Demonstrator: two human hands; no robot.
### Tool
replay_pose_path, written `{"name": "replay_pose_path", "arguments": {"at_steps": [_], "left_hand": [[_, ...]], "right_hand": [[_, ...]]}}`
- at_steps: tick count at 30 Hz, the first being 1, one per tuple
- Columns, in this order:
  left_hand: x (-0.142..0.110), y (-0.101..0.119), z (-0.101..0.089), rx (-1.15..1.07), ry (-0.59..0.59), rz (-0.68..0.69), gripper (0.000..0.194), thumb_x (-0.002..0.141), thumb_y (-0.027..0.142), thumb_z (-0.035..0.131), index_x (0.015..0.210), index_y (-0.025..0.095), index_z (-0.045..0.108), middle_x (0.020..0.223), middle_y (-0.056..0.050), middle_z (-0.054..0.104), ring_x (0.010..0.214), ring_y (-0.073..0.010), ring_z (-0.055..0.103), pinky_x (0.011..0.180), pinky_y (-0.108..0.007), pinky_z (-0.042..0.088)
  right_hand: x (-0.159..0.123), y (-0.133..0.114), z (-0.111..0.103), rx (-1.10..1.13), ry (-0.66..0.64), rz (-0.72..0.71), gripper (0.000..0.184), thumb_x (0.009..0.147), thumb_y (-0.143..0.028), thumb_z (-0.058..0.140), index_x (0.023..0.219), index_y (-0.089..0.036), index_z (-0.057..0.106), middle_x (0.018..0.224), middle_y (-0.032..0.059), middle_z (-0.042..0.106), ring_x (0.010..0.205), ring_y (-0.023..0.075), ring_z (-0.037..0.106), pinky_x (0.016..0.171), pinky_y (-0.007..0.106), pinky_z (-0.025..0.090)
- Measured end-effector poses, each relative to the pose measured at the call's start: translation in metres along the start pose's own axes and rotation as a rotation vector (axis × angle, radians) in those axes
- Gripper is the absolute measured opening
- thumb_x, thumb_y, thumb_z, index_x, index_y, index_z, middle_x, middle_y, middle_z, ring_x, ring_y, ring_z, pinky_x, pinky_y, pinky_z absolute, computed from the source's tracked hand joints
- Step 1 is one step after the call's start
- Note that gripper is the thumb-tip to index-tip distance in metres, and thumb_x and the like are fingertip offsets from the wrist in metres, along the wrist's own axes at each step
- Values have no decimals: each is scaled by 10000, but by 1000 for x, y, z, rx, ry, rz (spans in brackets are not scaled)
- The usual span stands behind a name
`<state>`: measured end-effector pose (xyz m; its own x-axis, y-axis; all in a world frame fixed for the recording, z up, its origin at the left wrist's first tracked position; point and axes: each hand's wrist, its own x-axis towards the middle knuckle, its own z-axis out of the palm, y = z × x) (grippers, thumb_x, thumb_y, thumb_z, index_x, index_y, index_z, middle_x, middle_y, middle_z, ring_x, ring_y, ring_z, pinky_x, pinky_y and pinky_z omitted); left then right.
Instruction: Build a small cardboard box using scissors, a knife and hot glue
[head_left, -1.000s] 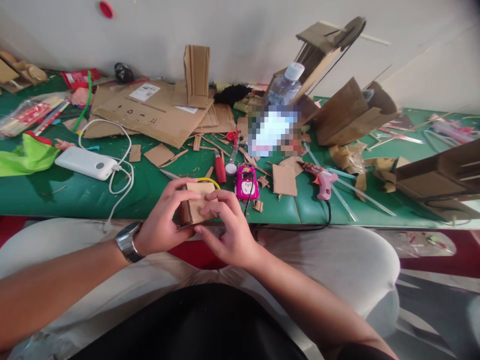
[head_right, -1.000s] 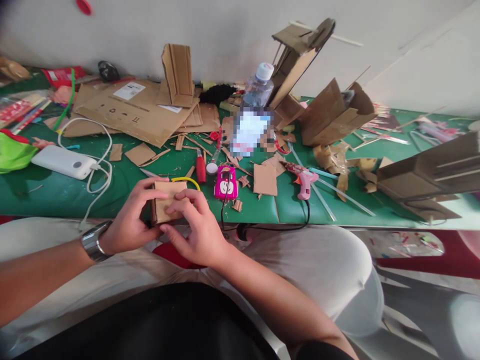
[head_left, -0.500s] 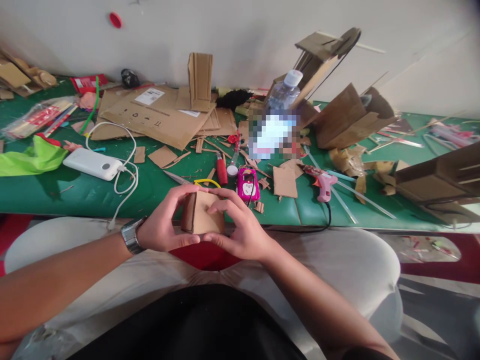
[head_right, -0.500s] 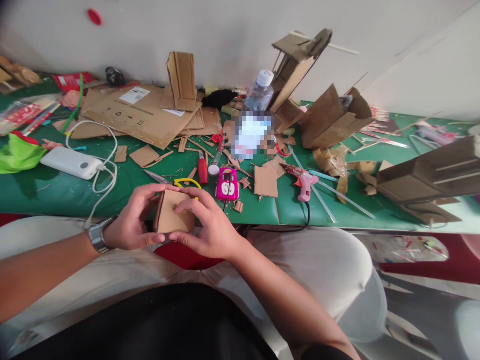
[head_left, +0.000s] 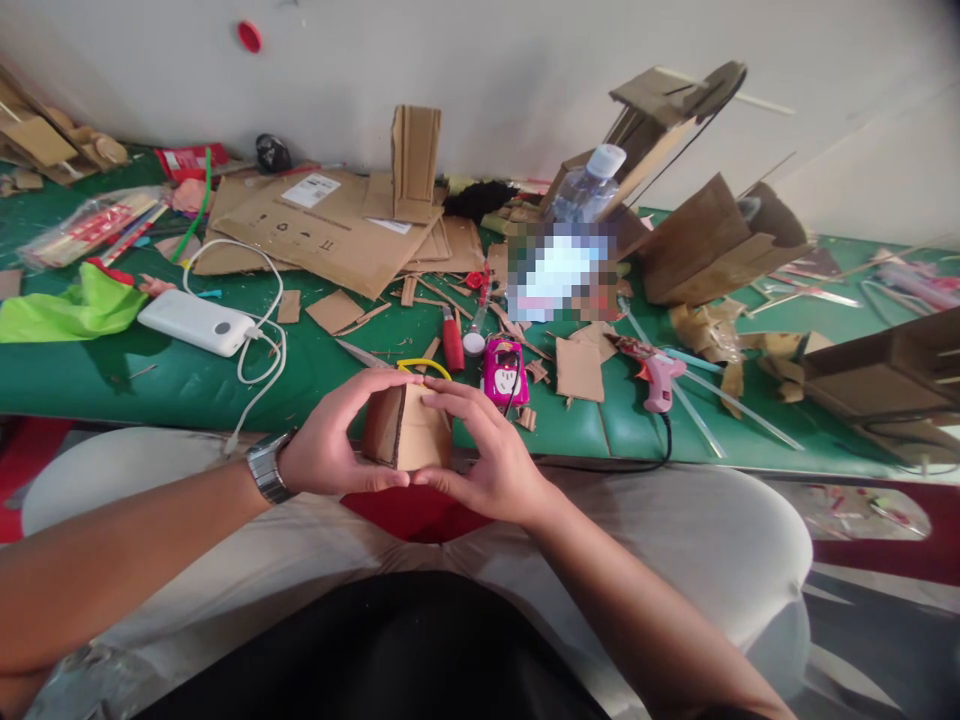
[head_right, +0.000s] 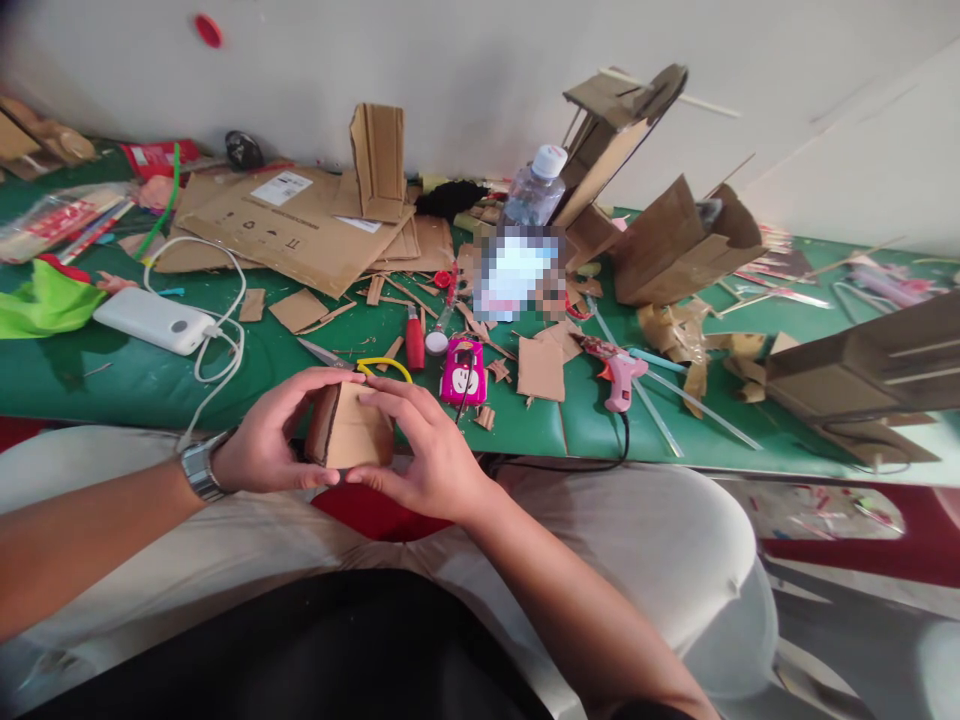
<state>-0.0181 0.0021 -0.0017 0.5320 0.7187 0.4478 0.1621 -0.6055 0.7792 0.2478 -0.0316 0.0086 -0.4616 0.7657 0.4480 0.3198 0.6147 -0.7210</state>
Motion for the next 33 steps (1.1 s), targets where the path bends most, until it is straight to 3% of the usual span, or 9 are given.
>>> {"name": "replay_pose_path", "arguments": {"at_steps": [5, 10, 21, 33], "left_hand": [[2, 3, -1, 171, -14, 45, 945, 828, 618, 972, 1594, 245, 563, 1522, -177, 719, 1392, -376, 713, 1209, -533, 584], [6, 4, -2, 288, -32, 134, 921, 829, 524, 981, 1587, 222, 554, 1475, -181, 744, 1351, -375, 734, 1194, -536, 601], [4, 2, -4, 256, -66, 53, 919, 830, 628, 965, 1574, 255, 576, 1481, -158, 742, 1334, -374, 737, 1178, -517, 603], [1, -2, 1, 182, -25, -27, 900, 763, 561, 1006, 1543, 322, 625, 1464, -122, 755, 1309, -413, 750, 1125, -546, 631]], "right_hand": [[1, 3, -2, -42, -46, -14, 712, 966, -453, 907, 1566, -253, 581, 1642, 215, 647, 1536, 383, 631, 1259, 601, 568], [0, 6, 0, -85, -80, -2, 795, 909, -277, 925, 1603, -242, 539, 1624, 206, 672, 1569, 386, 596, 1289, 630, 541], [-1, 7, 3, -68, -77, -16, 781, 966, -422, 897, 1631, -234, 534, 1625, 226, 673, 1567, 378, 611, 1277, 615, 543], [1, 2, 1, -84, -106, -26, 764, 991, -476, 876, 1623, -211, 537, 1646, 238, 658, 1585, 355, 608, 1271, 565, 551]]}}
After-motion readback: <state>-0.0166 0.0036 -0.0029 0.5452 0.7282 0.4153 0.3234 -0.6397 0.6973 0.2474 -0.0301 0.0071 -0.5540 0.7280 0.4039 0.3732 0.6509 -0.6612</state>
